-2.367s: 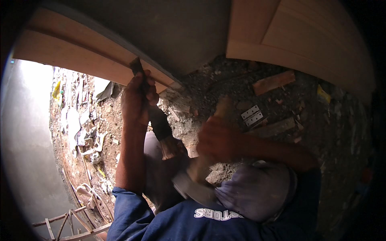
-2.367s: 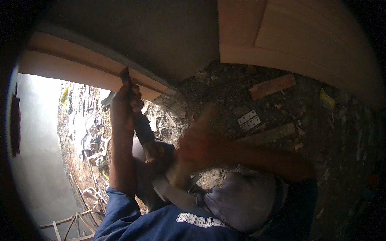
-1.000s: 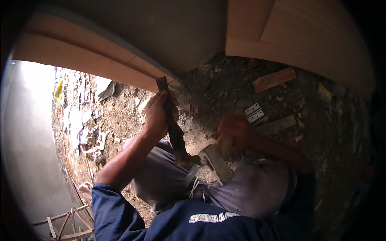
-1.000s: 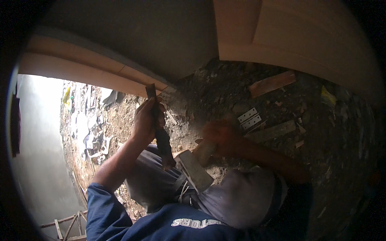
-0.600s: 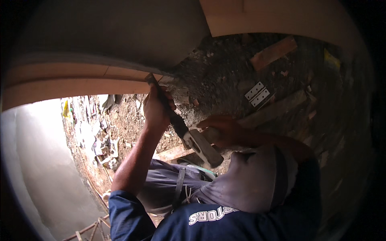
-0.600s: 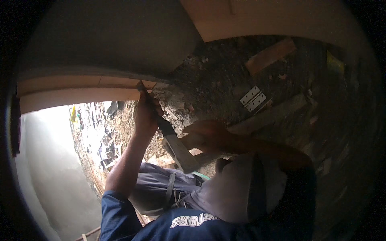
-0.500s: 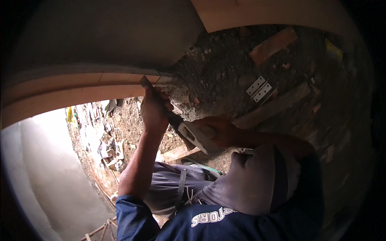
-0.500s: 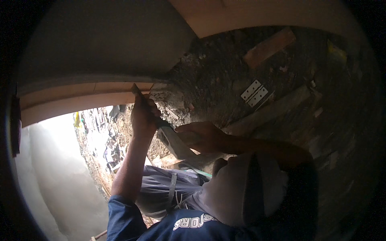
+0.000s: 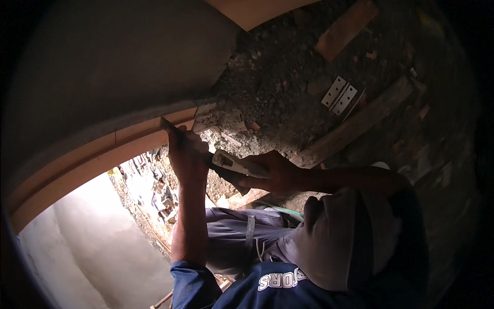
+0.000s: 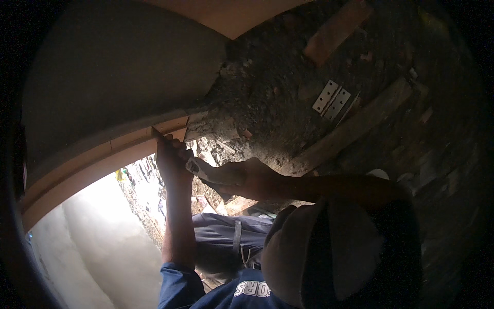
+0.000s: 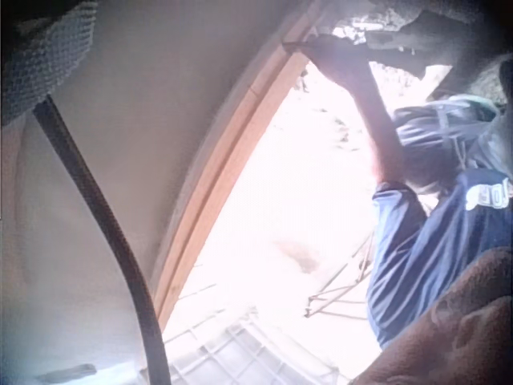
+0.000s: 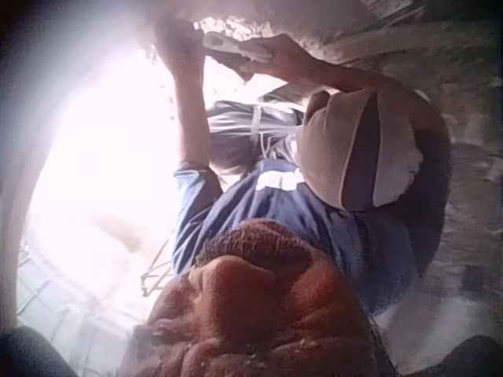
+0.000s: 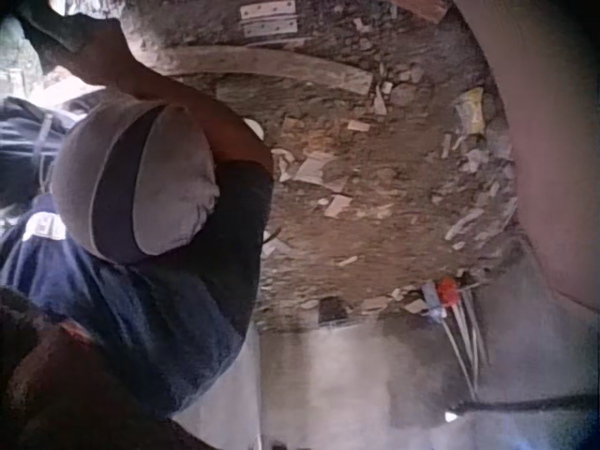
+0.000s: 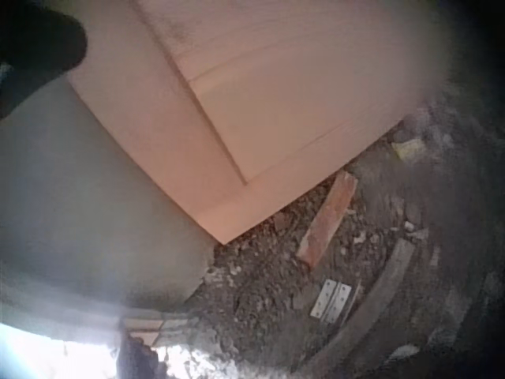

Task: The person is installing a wooden door frame by chiseling and hammering a metal hinge into place. They use a chisel and hammer to secure the hinge and adjust the wood as needed.

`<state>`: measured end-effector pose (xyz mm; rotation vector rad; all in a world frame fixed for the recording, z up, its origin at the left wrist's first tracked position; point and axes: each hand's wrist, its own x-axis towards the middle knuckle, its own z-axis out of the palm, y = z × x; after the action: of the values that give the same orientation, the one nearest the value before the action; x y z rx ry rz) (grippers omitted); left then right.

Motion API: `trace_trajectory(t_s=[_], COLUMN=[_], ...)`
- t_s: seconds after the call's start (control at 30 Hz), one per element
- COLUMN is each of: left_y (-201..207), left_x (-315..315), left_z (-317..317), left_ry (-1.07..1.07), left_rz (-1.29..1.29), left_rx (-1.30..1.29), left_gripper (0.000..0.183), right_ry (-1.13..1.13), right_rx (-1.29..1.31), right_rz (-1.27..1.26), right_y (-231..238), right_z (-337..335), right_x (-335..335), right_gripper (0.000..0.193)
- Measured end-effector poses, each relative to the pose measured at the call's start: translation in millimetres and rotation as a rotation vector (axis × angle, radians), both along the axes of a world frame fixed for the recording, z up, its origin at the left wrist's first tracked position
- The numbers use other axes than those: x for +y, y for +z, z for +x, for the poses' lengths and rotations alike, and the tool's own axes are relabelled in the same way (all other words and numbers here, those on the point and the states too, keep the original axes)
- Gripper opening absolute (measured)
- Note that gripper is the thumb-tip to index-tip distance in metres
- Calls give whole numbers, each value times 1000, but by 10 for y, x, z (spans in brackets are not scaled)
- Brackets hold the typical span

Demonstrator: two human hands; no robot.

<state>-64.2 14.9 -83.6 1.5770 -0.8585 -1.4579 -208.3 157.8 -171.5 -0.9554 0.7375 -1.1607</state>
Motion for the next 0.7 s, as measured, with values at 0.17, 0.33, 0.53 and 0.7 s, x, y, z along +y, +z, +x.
trace_trajectory(t_s=[0.17, 0.33, 0.53, 0.7], left_y=[15, 0, -63, -36], left_x=[24, 23, -46, -28], left_z=[-73, -12, 198, 58], left_ry=[80, 32, -91, 0], left_rz=[-2, -32, -51, -43], left_rx=[-26, 54, 165, 87], left_gripper=[37, 34, 34, 29], right_ry=[-2, -4, -86, -82], right_rx=[117, 30, -10, 15], right_rz=[-67, -54, -78, -93], right_y=[-37, -133, -179, -152], right_z=[-12, 37, 98, 50], right_x=[-29, -12, -17, -41], right_gripper=[40, 43, 43, 43])
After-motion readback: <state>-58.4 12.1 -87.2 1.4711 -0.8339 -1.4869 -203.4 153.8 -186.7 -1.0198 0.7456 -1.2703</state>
